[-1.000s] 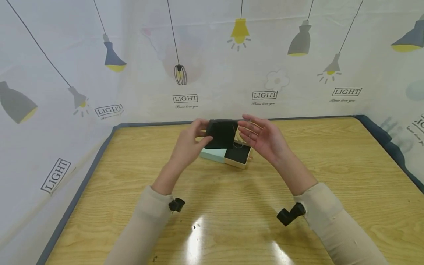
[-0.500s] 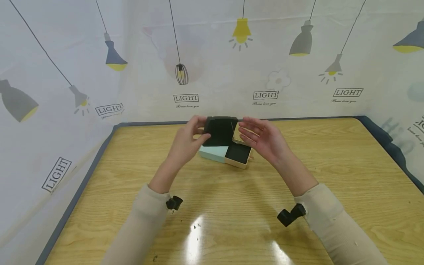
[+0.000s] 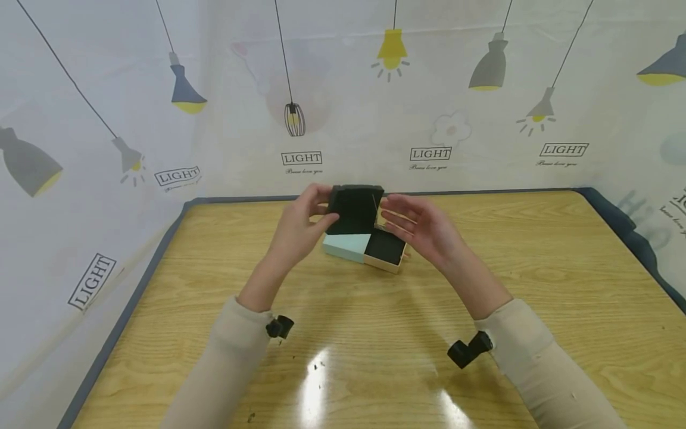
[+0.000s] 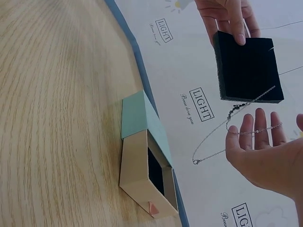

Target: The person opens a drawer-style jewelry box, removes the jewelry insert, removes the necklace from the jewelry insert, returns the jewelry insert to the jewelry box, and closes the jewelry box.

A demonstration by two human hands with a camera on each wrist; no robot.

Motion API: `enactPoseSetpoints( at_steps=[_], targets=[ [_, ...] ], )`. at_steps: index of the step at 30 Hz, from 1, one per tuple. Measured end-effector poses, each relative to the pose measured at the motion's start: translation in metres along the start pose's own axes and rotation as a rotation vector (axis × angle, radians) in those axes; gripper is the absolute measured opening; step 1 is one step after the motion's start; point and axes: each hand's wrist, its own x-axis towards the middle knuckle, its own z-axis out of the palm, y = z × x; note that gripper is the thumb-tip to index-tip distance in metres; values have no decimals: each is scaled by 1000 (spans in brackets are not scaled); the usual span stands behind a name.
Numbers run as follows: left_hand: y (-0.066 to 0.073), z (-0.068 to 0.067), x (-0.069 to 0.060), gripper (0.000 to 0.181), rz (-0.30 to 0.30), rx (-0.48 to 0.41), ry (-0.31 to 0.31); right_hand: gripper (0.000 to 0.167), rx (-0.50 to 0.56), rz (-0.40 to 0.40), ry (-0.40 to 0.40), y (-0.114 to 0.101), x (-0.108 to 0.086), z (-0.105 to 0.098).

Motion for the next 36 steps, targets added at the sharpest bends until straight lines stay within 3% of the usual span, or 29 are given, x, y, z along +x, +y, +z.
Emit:
enactPoseSetpoints(
  at_steps=[25, 36],
  targets=[
    [-2, 1, 0, 36, 24, -23, -9, 30, -132, 54, -33, 8, 3, 1],
    [-3, 2, -2, 37, 24, -24, -14, 55, -148, 86, -52, 11, 6, 3]
  ],
)
